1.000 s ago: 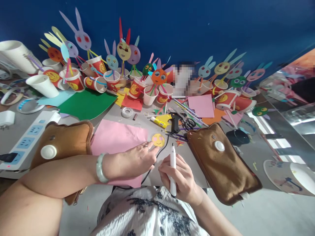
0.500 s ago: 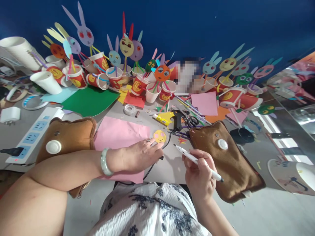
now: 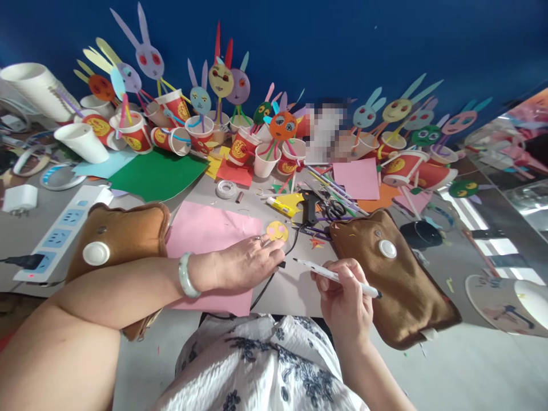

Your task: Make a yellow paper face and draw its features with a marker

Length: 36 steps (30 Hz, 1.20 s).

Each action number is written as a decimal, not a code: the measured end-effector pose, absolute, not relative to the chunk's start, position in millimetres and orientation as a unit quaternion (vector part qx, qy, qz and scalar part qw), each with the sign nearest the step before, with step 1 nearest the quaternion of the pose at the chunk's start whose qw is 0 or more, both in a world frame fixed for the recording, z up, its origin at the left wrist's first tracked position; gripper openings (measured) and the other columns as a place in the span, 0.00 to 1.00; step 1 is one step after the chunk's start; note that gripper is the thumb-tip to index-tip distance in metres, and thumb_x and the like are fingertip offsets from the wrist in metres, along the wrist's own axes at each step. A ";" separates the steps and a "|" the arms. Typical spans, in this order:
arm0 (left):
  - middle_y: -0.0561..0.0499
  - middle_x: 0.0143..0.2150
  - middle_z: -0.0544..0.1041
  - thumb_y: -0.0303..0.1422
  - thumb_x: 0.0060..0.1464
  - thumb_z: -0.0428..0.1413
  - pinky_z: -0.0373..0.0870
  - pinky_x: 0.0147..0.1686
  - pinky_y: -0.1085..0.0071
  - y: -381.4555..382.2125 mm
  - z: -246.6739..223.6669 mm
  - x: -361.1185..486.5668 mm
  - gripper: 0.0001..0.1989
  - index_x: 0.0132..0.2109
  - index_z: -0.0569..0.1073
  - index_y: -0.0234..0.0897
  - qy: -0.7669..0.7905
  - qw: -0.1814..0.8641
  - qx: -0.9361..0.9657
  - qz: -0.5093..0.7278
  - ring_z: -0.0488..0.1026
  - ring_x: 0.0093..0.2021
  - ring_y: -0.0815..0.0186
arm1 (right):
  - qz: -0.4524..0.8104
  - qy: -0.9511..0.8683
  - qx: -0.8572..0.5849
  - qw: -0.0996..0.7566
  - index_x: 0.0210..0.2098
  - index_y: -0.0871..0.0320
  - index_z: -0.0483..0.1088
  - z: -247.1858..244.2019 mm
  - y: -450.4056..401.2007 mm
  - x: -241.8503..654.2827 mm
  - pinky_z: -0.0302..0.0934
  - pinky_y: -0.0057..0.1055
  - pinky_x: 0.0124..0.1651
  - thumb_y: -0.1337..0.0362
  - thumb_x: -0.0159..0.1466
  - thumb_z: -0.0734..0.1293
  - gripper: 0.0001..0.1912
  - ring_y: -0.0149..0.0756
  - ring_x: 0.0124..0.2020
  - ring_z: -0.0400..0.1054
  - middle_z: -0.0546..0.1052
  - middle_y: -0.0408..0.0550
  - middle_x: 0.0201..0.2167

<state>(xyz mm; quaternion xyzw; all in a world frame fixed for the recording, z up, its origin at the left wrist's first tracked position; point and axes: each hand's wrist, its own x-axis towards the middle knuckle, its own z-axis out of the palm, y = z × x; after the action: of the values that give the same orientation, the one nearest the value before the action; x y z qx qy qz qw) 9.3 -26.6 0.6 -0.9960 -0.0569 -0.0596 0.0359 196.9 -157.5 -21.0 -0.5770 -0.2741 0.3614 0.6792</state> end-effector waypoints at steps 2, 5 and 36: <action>0.40 0.62 0.76 0.26 0.70 0.45 0.73 0.61 0.64 -26.1 1.6 9.1 0.15 0.55 0.74 0.31 -0.054 0.032 -0.996 -0.062 0.74 0.63 0.59 | 0.360 -0.284 -0.577 0.676 0.25 0.54 0.65 -21.2 -157.1 197.0 0.58 0.28 0.28 0.54 0.68 0.68 0.18 0.30 0.21 0.60 0.66 0.38 0.17; 0.42 0.60 0.77 0.26 0.71 0.46 0.73 0.61 0.64 -26.1 5.9 8.9 0.15 0.54 0.75 0.32 -0.052 0.028 -0.997 -0.053 0.75 0.62 0.59 | 0.365 -0.291 -0.571 0.675 0.25 0.54 0.64 -23.9 -156.8 197.6 0.56 0.28 0.27 0.54 0.67 0.69 0.18 0.30 0.20 0.58 0.65 0.37 0.16; 0.40 0.65 0.74 0.29 0.70 0.48 0.70 0.64 0.64 -29.2 -18.6 10.5 0.15 0.58 0.74 0.33 -0.057 0.041 -0.992 -0.100 0.74 0.63 0.60 | 0.454 -0.303 -0.540 0.640 0.29 0.52 0.61 -39.4 -161.3 179.0 0.48 0.29 0.25 0.50 0.72 0.66 0.19 0.29 0.20 0.55 0.67 0.37 0.19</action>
<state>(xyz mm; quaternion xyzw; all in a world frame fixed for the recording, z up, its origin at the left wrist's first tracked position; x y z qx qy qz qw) 10.5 -29.2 -18.6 -0.9925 -0.0570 -0.1002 0.0414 179.0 -161.3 -39.4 -0.5405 -0.3033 0.4544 0.6398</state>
